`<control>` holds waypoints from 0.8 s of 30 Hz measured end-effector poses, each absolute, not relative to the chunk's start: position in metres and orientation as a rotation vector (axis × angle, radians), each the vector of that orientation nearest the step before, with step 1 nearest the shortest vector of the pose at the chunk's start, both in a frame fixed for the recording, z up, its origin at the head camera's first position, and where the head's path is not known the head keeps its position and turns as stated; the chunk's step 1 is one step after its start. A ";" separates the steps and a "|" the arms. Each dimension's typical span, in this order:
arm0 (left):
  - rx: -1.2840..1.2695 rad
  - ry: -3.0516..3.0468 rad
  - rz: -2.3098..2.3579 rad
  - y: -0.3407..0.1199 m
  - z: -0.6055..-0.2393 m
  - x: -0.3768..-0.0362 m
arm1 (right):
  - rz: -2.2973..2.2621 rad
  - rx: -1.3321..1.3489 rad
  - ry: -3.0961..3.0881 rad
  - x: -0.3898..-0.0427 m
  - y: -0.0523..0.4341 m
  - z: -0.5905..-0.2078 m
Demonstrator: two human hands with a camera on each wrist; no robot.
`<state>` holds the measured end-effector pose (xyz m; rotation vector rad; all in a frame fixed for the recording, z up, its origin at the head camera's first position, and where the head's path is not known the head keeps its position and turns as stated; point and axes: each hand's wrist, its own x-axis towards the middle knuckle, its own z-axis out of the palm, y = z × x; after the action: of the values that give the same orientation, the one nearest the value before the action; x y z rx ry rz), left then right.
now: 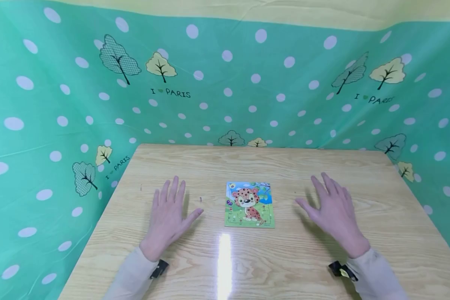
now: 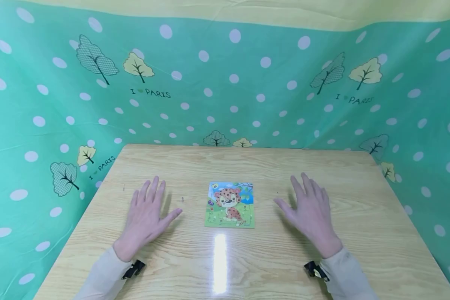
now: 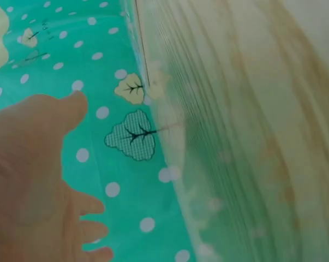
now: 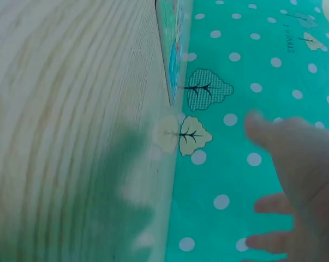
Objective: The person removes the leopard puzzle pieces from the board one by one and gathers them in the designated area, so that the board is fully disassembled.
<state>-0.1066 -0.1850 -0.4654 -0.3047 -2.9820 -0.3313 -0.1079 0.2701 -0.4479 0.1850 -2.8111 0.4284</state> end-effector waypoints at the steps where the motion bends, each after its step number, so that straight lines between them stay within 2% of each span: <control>1: -0.316 -2.984 -0.375 -0.184 -0.466 -0.107 | 0.468 0.200 -2.768 -0.109 0.269 -0.448; 13: -0.417 -3.025 -1.085 -0.165 -0.479 -0.114 | 1.104 0.217 -2.735 -0.121 0.236 -0.449; 24: -0.476 -3.027 -1.180 -0.138 -0.484 -0.126 | 1.361 0.307 -2.767 -0.140 0.198 -0.461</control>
<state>-0.1260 -0.1379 -0.4836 -0.4762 -3.0275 -1.1800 -0.1399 0.1982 -0.4608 0.3068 -2.7674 1.3608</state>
